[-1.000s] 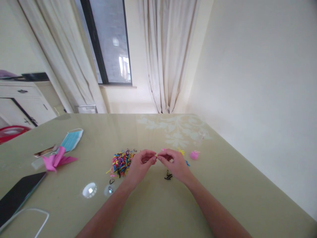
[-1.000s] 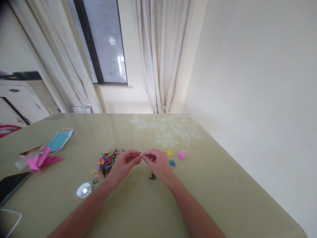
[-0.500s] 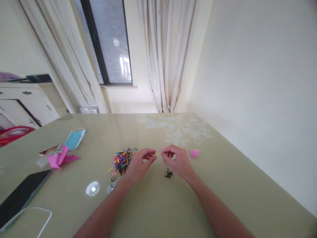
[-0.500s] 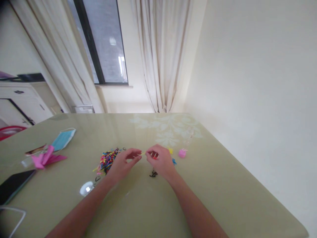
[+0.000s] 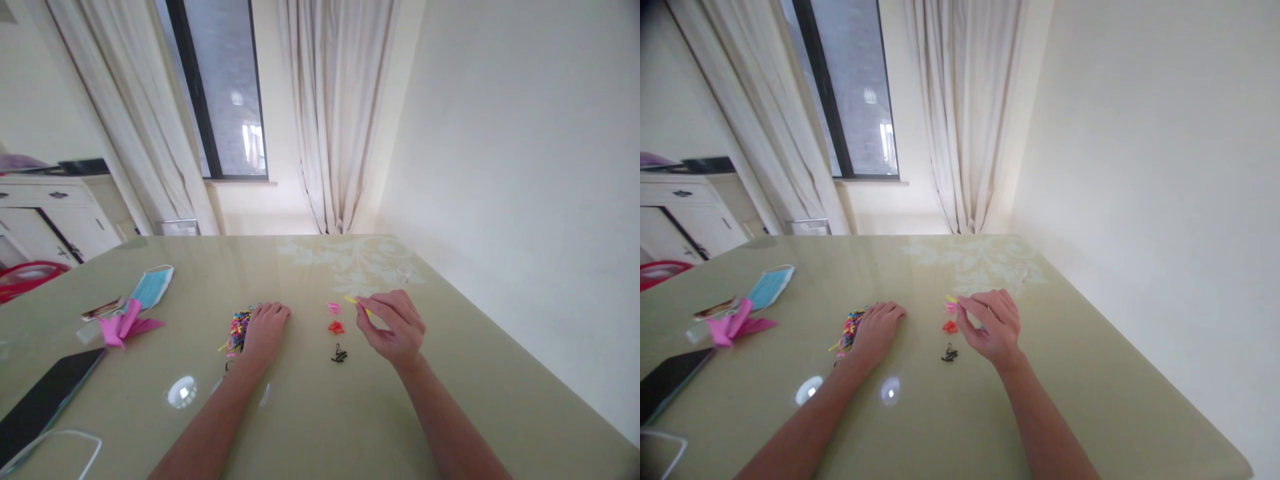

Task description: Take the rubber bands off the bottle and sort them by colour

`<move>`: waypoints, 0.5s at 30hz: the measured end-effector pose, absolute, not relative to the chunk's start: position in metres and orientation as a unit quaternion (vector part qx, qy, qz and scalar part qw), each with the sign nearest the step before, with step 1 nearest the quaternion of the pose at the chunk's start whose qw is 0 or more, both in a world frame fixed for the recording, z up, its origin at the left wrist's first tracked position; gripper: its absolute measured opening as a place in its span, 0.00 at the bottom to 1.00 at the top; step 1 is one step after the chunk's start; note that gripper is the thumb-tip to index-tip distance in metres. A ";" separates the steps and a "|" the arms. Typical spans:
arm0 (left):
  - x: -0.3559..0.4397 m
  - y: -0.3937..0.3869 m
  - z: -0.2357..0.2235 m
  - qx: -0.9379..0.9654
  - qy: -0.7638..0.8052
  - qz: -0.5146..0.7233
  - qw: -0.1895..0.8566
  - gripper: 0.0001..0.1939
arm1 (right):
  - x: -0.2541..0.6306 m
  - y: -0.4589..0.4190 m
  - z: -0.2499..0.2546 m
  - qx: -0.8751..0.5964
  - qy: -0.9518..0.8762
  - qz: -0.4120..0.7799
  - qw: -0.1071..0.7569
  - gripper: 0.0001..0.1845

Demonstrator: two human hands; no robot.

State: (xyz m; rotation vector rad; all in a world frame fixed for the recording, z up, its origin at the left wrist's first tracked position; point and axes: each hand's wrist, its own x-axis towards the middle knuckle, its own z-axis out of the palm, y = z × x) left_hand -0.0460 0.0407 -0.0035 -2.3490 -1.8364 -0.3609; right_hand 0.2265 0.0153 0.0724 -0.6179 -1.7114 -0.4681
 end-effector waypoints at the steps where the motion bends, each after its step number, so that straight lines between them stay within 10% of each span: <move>1: -0.046 0.041 -0.003 -0.779 -0.611 -0.122 0.071 0.12 | 0.230 0.021 0.070 -0.288 -0.727 -0.195 0.592 0.12; 15: -0.054 0.046 -0.004 -0.759 -0.599 -0.256 0.003 0.11 | 0.272 0.074 0.015 -0.663 -0.701 0.015 0.262 0.08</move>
